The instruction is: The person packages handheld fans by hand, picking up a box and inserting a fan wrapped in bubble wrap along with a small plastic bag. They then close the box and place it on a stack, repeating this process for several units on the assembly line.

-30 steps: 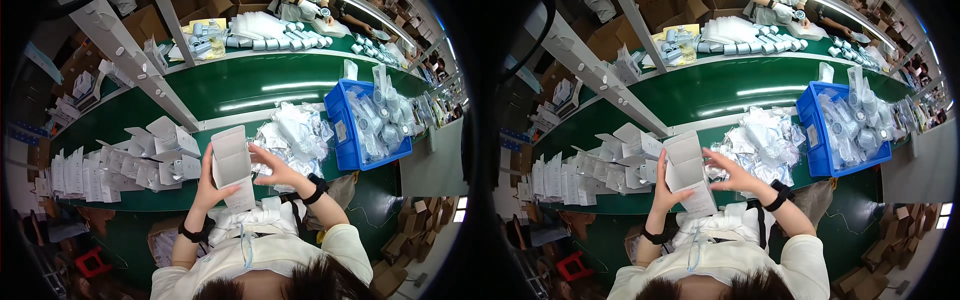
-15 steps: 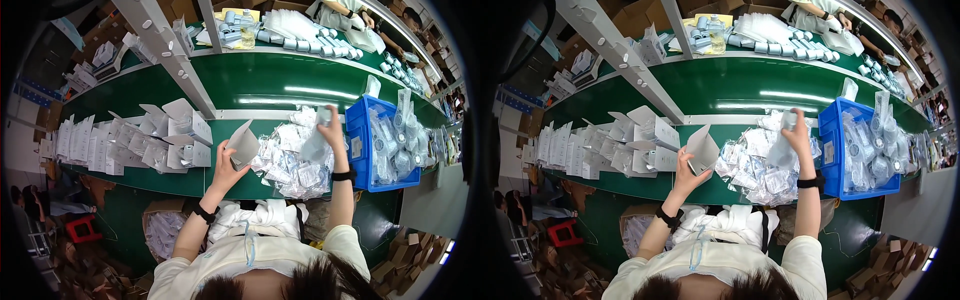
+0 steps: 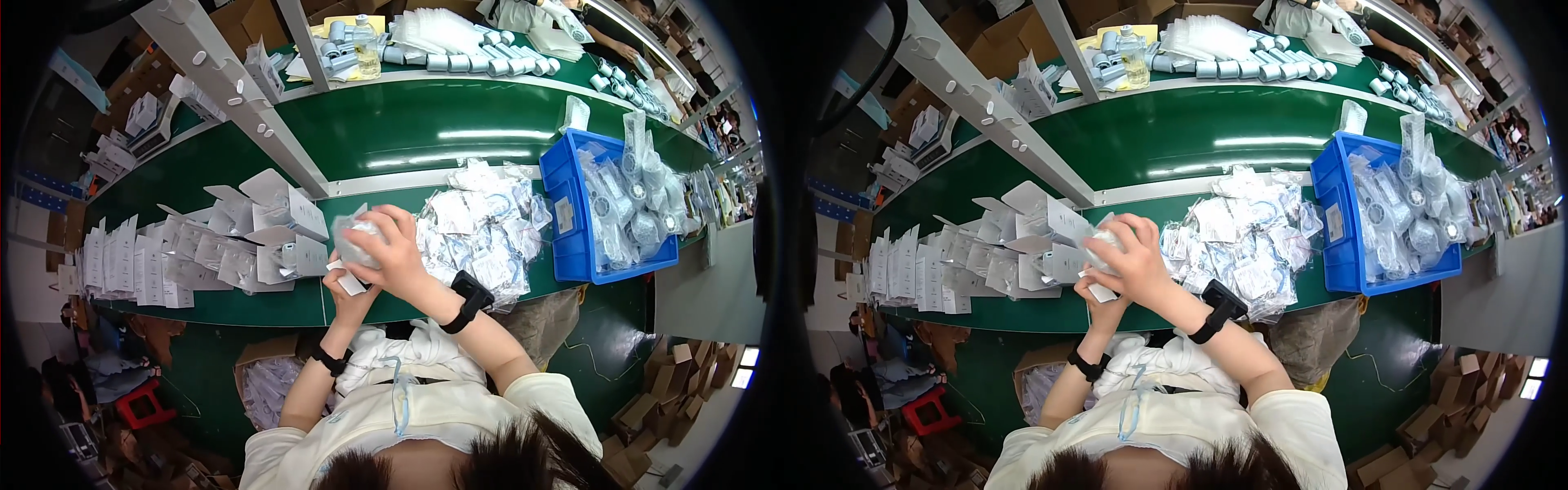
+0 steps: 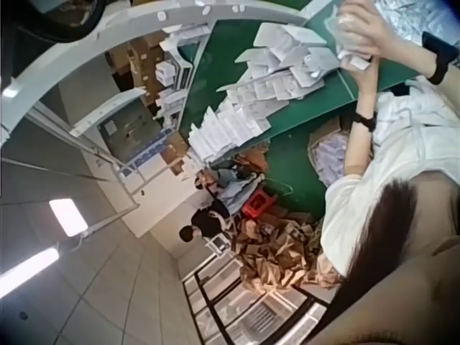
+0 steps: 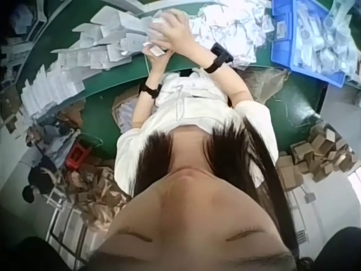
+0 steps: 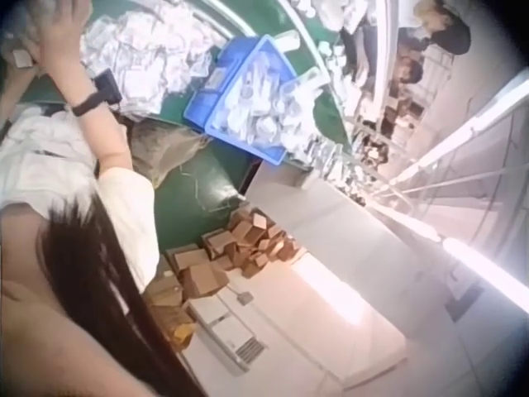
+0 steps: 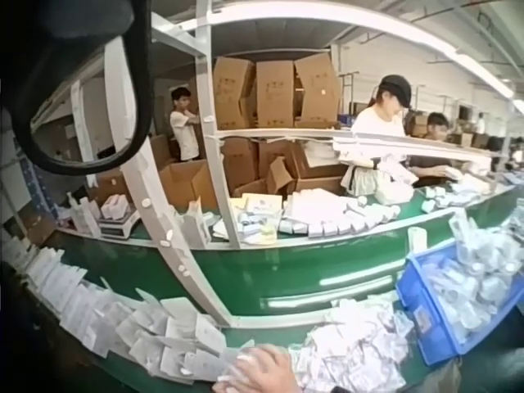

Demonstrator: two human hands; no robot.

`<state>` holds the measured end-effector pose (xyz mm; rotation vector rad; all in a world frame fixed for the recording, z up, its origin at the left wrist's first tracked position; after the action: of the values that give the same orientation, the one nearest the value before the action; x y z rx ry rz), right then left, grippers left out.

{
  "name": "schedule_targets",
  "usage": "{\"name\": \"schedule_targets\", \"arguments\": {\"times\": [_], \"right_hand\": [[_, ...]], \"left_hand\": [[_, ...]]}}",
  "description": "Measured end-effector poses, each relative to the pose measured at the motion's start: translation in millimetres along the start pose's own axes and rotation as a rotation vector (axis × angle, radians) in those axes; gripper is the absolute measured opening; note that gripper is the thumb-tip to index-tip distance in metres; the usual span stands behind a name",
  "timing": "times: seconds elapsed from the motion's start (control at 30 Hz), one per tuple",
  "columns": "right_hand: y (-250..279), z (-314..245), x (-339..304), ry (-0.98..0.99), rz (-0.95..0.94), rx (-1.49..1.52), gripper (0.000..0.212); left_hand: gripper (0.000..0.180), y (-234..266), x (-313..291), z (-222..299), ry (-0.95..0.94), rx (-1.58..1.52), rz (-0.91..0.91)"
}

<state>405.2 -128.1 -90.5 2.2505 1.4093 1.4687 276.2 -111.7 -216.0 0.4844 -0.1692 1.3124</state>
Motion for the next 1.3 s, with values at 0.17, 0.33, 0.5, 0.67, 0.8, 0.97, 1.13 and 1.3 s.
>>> {"name": "schedule_targets", "arguments": {"times": [0.17, 0.33, 0.5, 0.67, 0.8, 0.97, 1.13, 1.3], "right_hand": [[20.6, 44.8, -26.2, 0.009, -0.06, 0.019, 0.031], [29.8, 212.6, -52.6, -0.44, -0.12, -0.69, 0.037], [30.0, 262.0, -66.8, -0.477, -0.624, -0.833, 0.046], [47.5, 204.7, -49.9, -0.465, -0.169, -0.422, 0.047], [34.2, 66.2, -22.8, -0.614, 0.28, 0.857, 0.054], [-10.0, 9.3, -42.3, -0.232, -0.024, 0.519, 0.032], [-26.1, -4.2, -34.3, 0.223, -0.347, 0.088, 0.026], [-14.3, 4.1, -39.1, 0.222, -0.515, 0.001, 0.04]], "left_hand": [[0.074, 20.0, -7.8, -7.2, -0.045, 0.086, -0.098], [0.071, 43.1, -7.3, 24.0, 0.064, 0.19, -0.16], [0.061, 53.2, 13.5, 53.2, 0.163, 0.117, -0.101], [0.037, 51.0, 28.5, 81.2, 0.122, 0.442, -0.211], [0.022, 54.7, 34.2, 74.2, 0.156, 0.423, -0.164], [0.016, 55.7, 37.5, 68.8, 0.217, 0.291, -0.06], [0.012, 61.0, 39.1, 66.8, 0.261, 0.266, -0.046], [0.013, 60.7, 37.7, 67.4, 0.222, 0.222, 0.005]]}}
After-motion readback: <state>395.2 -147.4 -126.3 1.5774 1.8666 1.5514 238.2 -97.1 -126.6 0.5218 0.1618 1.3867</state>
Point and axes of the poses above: each hand's wrist, its own x-axis towards the middle knuckle, its own y-axis out of the back of the hand, z = x × y, the point moved 3 cm from there along x, towards the middle knuckle, and after that the axes turned 1 degree about -x, right-handed, at the moved point
